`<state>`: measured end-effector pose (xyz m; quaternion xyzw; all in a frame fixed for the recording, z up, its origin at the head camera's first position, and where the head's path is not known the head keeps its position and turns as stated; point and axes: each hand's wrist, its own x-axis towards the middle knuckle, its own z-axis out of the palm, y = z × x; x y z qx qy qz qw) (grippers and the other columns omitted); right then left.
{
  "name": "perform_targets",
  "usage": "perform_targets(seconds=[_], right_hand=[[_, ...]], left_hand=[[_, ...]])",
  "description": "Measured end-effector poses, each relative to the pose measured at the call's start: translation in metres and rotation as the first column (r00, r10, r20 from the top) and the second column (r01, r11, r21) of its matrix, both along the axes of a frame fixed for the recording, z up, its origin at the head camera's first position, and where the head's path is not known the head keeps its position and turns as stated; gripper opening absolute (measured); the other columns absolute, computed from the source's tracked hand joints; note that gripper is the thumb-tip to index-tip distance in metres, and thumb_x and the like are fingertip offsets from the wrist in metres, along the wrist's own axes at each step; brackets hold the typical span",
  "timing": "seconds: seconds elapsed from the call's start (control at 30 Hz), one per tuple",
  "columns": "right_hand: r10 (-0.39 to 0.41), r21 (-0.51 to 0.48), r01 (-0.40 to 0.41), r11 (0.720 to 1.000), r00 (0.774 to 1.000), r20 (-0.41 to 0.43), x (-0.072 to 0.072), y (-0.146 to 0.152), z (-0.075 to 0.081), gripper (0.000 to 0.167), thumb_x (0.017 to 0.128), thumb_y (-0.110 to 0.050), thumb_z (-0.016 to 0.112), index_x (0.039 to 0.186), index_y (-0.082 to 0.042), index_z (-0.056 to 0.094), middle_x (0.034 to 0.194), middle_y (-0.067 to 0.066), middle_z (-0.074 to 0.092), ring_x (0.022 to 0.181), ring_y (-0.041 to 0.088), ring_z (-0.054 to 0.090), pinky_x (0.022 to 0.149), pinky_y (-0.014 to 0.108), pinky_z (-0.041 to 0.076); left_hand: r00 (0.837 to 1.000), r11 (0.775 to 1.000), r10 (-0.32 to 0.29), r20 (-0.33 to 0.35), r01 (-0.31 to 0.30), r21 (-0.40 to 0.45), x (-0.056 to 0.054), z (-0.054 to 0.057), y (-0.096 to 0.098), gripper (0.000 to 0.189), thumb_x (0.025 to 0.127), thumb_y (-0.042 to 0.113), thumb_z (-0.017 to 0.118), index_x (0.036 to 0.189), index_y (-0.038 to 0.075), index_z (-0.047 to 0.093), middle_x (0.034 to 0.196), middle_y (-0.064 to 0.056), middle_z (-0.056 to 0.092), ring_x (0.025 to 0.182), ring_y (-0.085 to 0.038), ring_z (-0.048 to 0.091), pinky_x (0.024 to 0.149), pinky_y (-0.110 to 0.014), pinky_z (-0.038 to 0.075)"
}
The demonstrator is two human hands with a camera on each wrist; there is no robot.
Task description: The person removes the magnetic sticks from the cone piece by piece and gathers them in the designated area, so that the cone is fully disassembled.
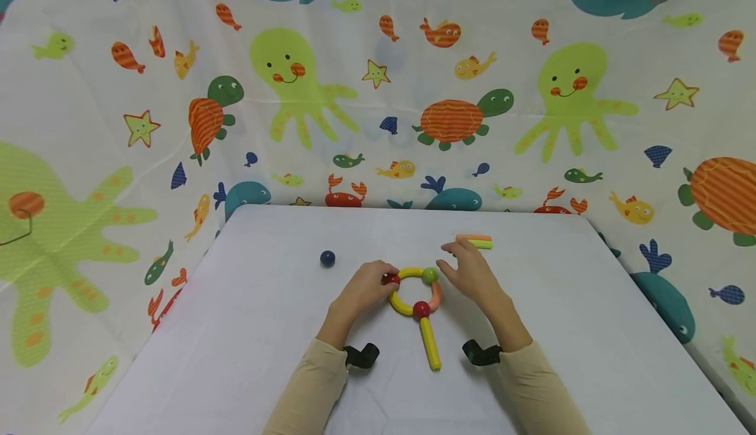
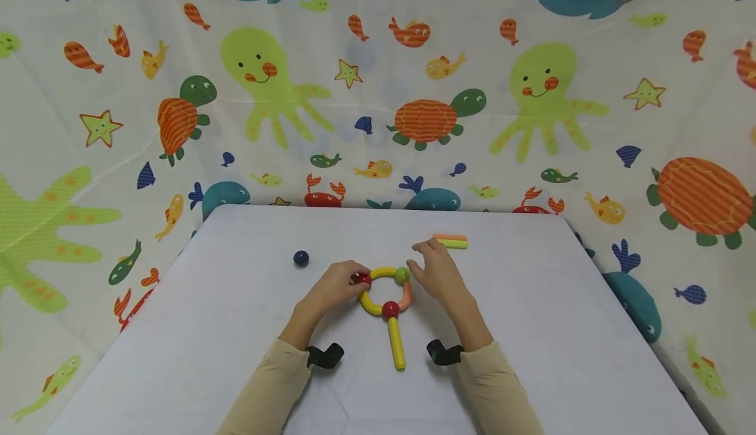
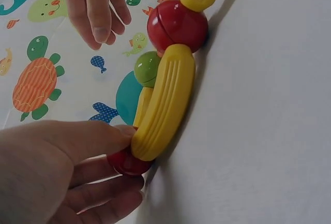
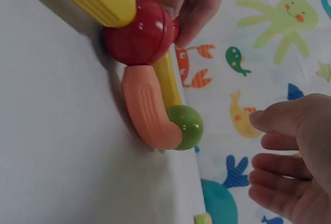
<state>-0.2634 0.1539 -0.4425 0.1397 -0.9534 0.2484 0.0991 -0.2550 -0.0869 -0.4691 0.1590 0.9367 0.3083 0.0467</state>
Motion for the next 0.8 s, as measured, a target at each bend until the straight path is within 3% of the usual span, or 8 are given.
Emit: perform_targets(seconds=[0.27,0.6,0.8], right_hand=[[0.038,0.01,-0.039,0.999,0.992,0.119,0.004,-0.012,-0.003,0.042,0.091,-0.028,0.073,0.126,-0.005,0.066,0.119,0.012,0.063,0.106,0.026,0.061,0.093,0.043,0.057],[0.096,0.048,-0.114,0.992,0.954,0.285,0.01,-0.025,-0.002,0.059,0.085,-0.051,0.075,0.128,-0.011,0.066,0.113,0.006,0.063,0.098,0.019,0.058,0.091,0.039,0.057],[0.088,0.075,-0.123,0.99,0.929,0.36,0.011,-0.031,-0.008,0.065,0.076,-0.05,0.083,0.128,-0.016,0.065,0.11,0.003,0.061,0.097,0.018,0.057,0.089,0.039,0.057]], left_hand=[[0.997,0.998,0.07,-0.021,-0.07,0.006,-0.001,-0.001,-0.004,0.034,0.093,0.021,0.071,0.126,0.01,0.069,0.12,-0.009,0.067,0.105,-0.021,0.062,0.097,-0.039,0.055],[0.979,0.981,0.191,-0.064,-0.191,0.018,-0.003,-0.002,-0.005,0.032,0.093,0.019,0.069,0.122,0.004,0.069,0.113,-0.013,0.067,0.102,-0.024,0.061,0.094,-0.041,0.055],[0.965,0.968,0.252,-0.075,-0.251,0.018,-0.002,-0.001,-0.004,0.029,0.092,0.017,0.07,0.117,0.002,0.069,0.109,-0.015,0.067,0.1,-0.026,0.062,0.09,-0.042,0.055]])
